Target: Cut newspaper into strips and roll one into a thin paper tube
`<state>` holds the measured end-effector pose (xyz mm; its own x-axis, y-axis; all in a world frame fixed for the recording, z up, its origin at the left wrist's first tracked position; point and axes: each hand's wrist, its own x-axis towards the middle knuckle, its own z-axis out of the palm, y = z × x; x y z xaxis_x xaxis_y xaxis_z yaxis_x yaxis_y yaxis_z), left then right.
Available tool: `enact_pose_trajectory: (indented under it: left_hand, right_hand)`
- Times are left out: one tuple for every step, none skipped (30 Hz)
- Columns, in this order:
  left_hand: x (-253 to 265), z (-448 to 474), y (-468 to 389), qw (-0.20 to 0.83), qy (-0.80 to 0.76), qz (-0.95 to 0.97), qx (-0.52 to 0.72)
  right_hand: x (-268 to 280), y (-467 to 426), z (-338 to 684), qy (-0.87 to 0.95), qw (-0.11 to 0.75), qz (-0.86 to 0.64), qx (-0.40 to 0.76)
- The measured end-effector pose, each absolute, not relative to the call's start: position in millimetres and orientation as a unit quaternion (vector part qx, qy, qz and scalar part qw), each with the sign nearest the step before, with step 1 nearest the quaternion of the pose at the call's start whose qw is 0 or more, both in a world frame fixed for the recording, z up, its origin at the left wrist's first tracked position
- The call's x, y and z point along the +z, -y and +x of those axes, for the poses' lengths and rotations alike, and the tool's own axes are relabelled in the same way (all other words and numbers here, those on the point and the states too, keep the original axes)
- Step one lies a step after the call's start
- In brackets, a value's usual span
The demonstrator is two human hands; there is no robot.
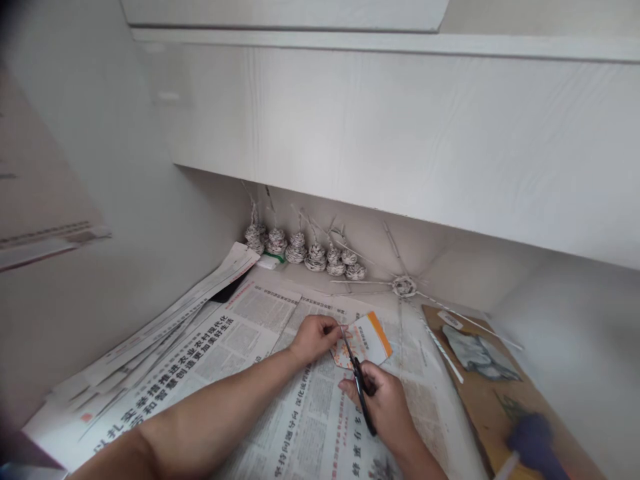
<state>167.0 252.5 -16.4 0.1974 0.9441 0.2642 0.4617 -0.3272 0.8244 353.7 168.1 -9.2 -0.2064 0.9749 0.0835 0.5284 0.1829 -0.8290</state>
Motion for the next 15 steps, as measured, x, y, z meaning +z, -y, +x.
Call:
enact_pose_trajectory:
  left_hand:
    - [-16.5,167.2,-252.6,0.305,-0.493,0.712,0.396]
    - [-16.4,167.4,-252.5,0.306,-0.493,0.712,0.396]
    - [-16.3,167.6,-252.4,0.307,-0.492,0.712,0.396]
    - [-16.2,167.7,-252.2,0.306,-0.492,0.713,0.395]
    - [-16.0,167.8,-252.0,0.305,-0.492,0.714,0.394]
    - [-15.9,167.9,-251.8,0.303,-0.493,0.715,0.392]
    - [-15.8,168.0,-251.8,0.3,-0.494,0.716,0.392]
    - [-15.7,168.0,-251.9,0.297,-0.494,0.718,0.392]
    - [-15.6,168.0,-252.1,0.295,-0.493,0.718,0.393]
    - [-15.5,168.0,-252.3,0.294,-0.491,0.719,0.394]
    - [-15.3,168.0,-252.6,0.294,-0.489,0.72,0.395]
    - [-15.1,168.0,-252.7,0.293,-0.488,0.721,0.395]
    - [-14.9,168.1,-252.8,0.292,-0.488,0.723,0.393]
    - [-14.6,168.2,-252.7,0.29,-0.489,0.725,0.389]
    - [-14.2,168.4,-252.6,0.288,-0.492,0.725,0.386]
  right_hand:
    - [-9.9,-168.1,354.1,0.699,0.324,-0.54,0.339]
    - [-10.6,-168.3,354.7,0.7,0.322,-0.542,0.336]
    - [-11.5,-168.5,355.2,0.701,0.319,-0.544,0.334]
    - [-12.6,-168.8,355.9,0.702,0.315,-0.546,0.332]
    - [-13.9,-169.2,356.5,0.702,0.31,-0.548,0.333]
    - [-15.6,-169.8,357.3,0.702,0.307,-0.549,0.334]
    - [-17.7,-170.6,358.3,0.701,0.304,-0.551,0.335]
    - [-20.1,-171.5,359.5,0.7,0.303,-0.552,0.337]
    - [-22.8,-172.6,360.8,0.699,0.303,-0.553,0.339]
    - [-25.6,-173.9,362.4,0.697,0.303,-0.554,0.34]
    - [-28.2,-175.3,364.0,0.696,0.301,-0.556,0.341]
    - [-30.5,-176.7,365.5,0.694,0.3,-0.558,0.341]
    - [-32.4,-178.0,366.8,0.692,0.298,-0.56,0.344]
    - [-34.0,-179.1,367.8,0.691,0.295,-0.56,0.349]
    - [-35.1,-180.0,368.3,0.69,0.292,-0.559,0.356]
